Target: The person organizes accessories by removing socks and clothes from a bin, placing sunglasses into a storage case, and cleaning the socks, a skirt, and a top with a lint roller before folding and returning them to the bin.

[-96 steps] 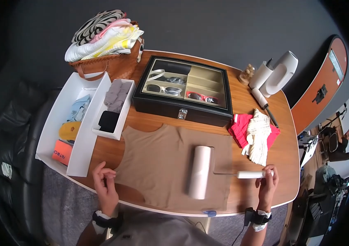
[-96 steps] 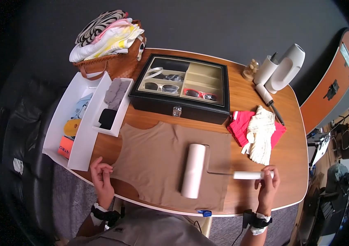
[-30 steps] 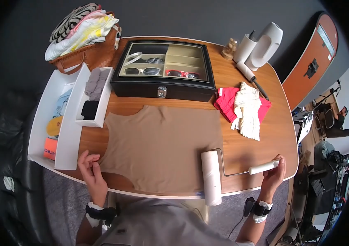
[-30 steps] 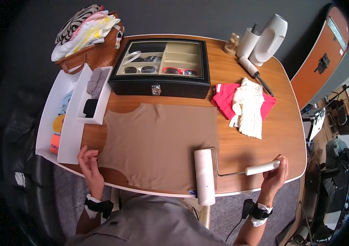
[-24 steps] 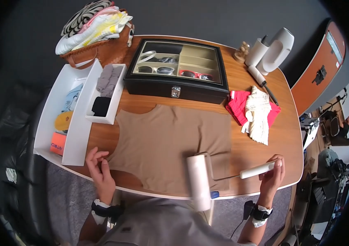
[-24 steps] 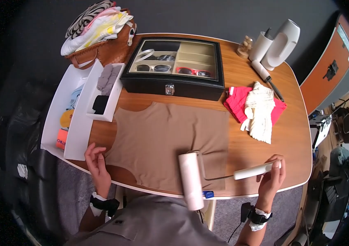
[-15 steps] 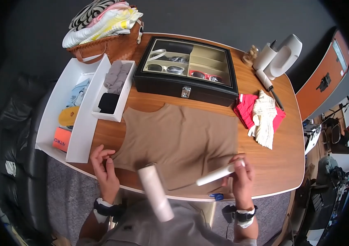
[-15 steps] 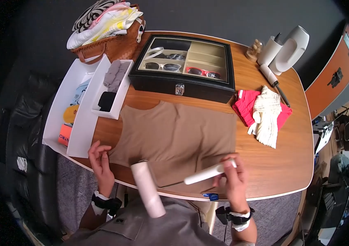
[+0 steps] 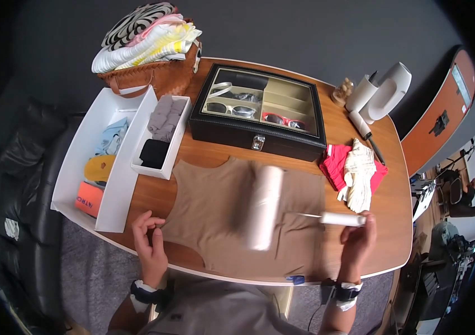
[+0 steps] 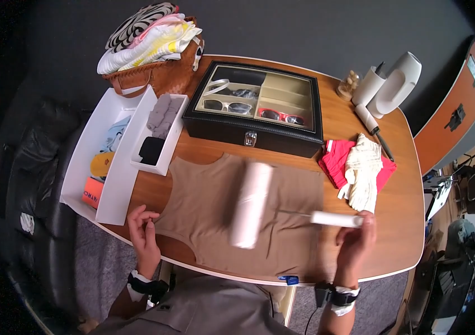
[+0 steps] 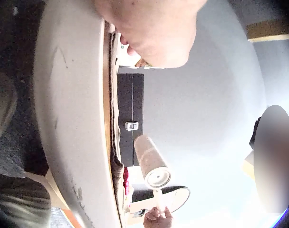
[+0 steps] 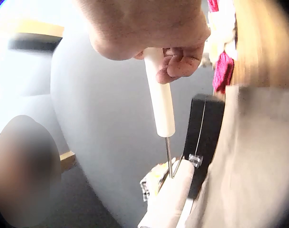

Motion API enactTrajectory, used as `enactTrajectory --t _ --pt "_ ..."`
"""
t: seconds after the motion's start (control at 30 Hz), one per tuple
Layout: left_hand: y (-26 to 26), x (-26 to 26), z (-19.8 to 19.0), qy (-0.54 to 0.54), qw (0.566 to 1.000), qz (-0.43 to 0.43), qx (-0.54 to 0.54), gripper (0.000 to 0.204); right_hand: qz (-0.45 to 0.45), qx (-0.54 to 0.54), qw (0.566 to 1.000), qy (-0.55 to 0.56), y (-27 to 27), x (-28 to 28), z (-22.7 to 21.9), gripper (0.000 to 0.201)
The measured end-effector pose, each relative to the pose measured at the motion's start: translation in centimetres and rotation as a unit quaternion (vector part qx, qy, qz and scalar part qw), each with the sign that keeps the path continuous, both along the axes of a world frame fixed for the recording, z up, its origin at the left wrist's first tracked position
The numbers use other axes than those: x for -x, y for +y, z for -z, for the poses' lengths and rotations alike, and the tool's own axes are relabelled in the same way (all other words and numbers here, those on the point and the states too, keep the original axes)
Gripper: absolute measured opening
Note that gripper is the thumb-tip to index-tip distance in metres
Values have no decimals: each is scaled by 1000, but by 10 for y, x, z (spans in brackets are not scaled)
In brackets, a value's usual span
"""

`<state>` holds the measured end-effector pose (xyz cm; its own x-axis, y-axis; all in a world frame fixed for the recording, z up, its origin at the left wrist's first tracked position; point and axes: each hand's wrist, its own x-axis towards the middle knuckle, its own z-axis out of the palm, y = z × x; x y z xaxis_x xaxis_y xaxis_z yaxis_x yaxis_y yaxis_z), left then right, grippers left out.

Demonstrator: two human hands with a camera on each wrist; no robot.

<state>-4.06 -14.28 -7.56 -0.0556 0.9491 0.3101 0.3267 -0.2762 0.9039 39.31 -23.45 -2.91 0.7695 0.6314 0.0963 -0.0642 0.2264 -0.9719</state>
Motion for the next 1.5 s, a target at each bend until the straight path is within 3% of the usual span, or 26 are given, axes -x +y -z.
enactTrajectory --t 0.17,0.3,0.47,0.63,0.9,1.07,1.27,1.5 --pt "-1 -1 -2 -3 1000 -4 14 40 125 -36 991 29 -21 -76 6 32" --pt "0 -2 -4 8 1000 -2 16 40 55 -20 998 -3 -40 -126 15 32" --pt "0 -3 -8 20 1000 -6 20 40 11 -1 1000 -16 -19 -130 11 34" --pt "-1 -5 -11 10 999 -16 33 40 -61 27 995 -73 24 -91 -6 34" --pt "-1 0 -5 -1 999 -18 30 41 -274 83 951 -113 91 -19 -27 15" --pt "-2 -1 -9 2 1000 -23 18 41 -367 104 921 -72 122 31 -26 16" --pt "-2 0 -6 21 999 -46 2 44 -427 164 881 -123 135 73 -34 20" --pt "0 -2 -4 -4 999 -27 24 44 -380 150 908 -89 122 64 -34 20"
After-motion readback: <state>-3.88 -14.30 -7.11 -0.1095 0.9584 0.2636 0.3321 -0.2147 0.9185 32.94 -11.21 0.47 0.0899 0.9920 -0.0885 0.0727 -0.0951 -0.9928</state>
